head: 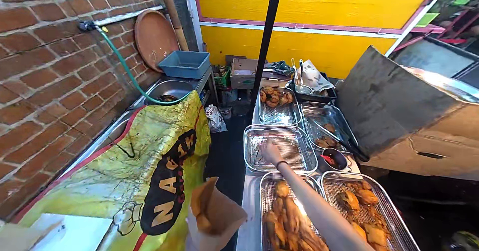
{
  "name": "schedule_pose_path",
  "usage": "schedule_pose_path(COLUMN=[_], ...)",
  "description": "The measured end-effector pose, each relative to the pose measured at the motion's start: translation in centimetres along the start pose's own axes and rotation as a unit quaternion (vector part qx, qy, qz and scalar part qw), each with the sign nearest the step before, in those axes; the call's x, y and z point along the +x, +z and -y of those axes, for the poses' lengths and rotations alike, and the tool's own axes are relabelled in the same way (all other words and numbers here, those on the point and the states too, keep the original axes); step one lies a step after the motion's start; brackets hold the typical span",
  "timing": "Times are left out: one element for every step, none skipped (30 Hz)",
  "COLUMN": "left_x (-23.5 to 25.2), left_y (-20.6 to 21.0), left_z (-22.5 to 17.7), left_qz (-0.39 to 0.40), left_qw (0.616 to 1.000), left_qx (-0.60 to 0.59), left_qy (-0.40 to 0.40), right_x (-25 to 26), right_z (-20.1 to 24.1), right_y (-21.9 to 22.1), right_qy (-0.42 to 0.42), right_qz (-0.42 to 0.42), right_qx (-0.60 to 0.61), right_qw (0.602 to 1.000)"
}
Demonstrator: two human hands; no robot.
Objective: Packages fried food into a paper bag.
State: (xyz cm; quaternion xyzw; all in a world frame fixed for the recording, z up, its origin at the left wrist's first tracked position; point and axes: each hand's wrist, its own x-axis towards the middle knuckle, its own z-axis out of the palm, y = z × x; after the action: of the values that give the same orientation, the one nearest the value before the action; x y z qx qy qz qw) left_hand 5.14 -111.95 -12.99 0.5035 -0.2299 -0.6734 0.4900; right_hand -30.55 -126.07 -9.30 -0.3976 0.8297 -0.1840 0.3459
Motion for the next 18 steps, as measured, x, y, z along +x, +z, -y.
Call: schedule_pose_path(left_x=[-0.3,-0.5,-0.4,-0.5,0.1,1.6,2.1,1.5,0.1,-0.8,-0.9,-0.5,0.1,0.6,0.8,0.9,1.0,0.9], left_y=[-0.3,-0.8,-1.5,-2.0,-3.0,-4.9,-5.1,-3.9,-2.5,-1.7,-1.0,-0.8,-0.6,-0.3,0.2,0.8,1.5,2.2], left_z=[0.2,0.6,1.2,1.4,1.8,3.9,4.6,3.6,2.4,1.6,0.9,0.7,0.5,0.5,0.5,0.6,0.7,0.8], left_qz=[0.000,-0.008,-0.017,-0.010,0.011,0.054,0.050,0.017,-0.024,-0.027,-0.023,-0.020,-0.013,0.000,0.014,0.018,0.015,0.008], left_qw=[1.000,1.000,1.000,1.000,0.999,0.991,0.986,0.990,0.995,0.998,0.998,0.999,0.998,0.999,0.999,0.999,1.000,1.000], left_qx=[0.000,0.001,0.001,-0.002,-0.012,-0.025,-0.029,-0.033,-0.018,-0.008,0.012,0.031,0.046,0.050,0.044,0.031,0.015,0.001], left_qy=[0.013,0.022,0.023,0.020,0.037,0.123,0.157,0.135,0.095,0.063,0.051,0.041,0.030,0.018,0.007,-0.004,-0.014,-0.026], right_x=[2.7,4.6,5.8,6.2,6.2,6.0,5.7,5.2,4.8,4.5,4.5,4.4,3.9,3.0,1.4,-1.0,-4.0,-7.4], right_z=[-0.9,-1.8,-2.5,-2.6,-2.3,-2.1,-1.8,-1.5,-1.5,-1.9,-2.6,-3.4,-4.5,-5.7,-7.1,-8.3,-9.4,-10.6], right_y=[2.0,3.8,5.1,5.9,6.3,6.6,6.4,5.6,4.3,2.8,1.4,-0.2,-1.8,-3.4,-5.1,-6.7,-8.1,-9.3], right_qy=[0.050,0.085,0.106,0.117,0.118,0.119,0.123,0.125,0.131,0.137,0.132,0.119,0.105,0.089,0.078,0.074,0.064,0.054], right_qz=[0.003,-0.003,-0.014,-0.025,-0.036,-0.039,-0.037,-0.034,-0.032,-0.033,-0.030,-0.019,0.000,0.024,0.049,0.070,0.075,0.075], right_qx=[-0.026,-0.048,-0.074,-0.091,-0.098,-0.095,-0.087,-0.075,-0.045,-0.004,0.021,0.027,0.021,0.016,0.020,0.035,0.046,0.059], right_qw=[0.998,0.995,0.992,0.989,0.987,0.988,0.988,0.989,0.990,0.990,0.991,0.992,0.994,0.996,0.996,0.994,0.994,0.994])
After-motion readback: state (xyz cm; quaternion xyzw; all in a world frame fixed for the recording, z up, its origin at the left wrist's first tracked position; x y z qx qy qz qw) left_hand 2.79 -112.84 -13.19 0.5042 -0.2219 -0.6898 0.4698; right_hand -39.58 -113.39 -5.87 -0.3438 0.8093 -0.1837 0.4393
